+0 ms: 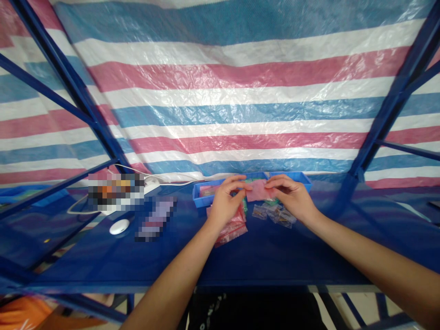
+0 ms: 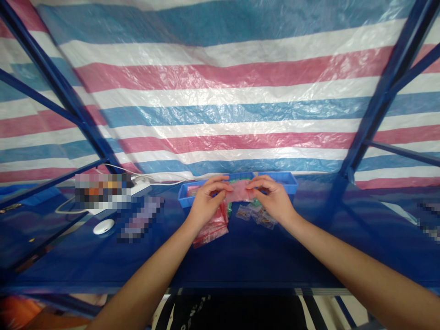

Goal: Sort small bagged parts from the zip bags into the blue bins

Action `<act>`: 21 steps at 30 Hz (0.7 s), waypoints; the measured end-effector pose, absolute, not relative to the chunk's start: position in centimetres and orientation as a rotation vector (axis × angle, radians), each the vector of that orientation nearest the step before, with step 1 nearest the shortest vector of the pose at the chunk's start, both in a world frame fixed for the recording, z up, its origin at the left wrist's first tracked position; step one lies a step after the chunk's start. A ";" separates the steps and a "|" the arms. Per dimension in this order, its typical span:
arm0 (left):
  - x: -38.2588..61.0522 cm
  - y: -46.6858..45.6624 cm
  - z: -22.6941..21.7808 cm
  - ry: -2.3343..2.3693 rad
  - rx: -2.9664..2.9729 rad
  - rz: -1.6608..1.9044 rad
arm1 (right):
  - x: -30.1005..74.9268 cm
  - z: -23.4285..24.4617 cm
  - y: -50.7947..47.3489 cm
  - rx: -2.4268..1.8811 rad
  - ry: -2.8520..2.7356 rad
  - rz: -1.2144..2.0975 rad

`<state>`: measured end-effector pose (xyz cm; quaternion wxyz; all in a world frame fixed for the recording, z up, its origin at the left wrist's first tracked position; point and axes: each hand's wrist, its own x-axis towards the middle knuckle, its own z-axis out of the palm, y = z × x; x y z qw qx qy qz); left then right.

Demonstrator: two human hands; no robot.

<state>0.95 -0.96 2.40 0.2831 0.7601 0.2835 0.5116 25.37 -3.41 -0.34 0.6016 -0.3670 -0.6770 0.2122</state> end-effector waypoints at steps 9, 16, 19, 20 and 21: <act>1.0 -0.3 1.6 0.847 2.006 1.272 | 25.1 -0.2 -3.8 -0.909 -1.601 0.421; 0.9 0.0 1.5 0.939 1.935 1.459 | 24.5 -0.3 -4.1 -0.920 -1.713 0.469; 0.1 0.3 2.1 1.087 2.027 1.586 | 24.4 -0.3 -4.2 -0.936 -1.771 0.438; -0.3 0.5 2.3 1.152 2.082 1.616 | 24.4 -0.2 -4.3 -0.939 -1.786 0.438; -0.7 0.6 2.5 1.215 2.142 1.639 | 24.4 -0.2 -4.3 -0.942 -1.798 0.438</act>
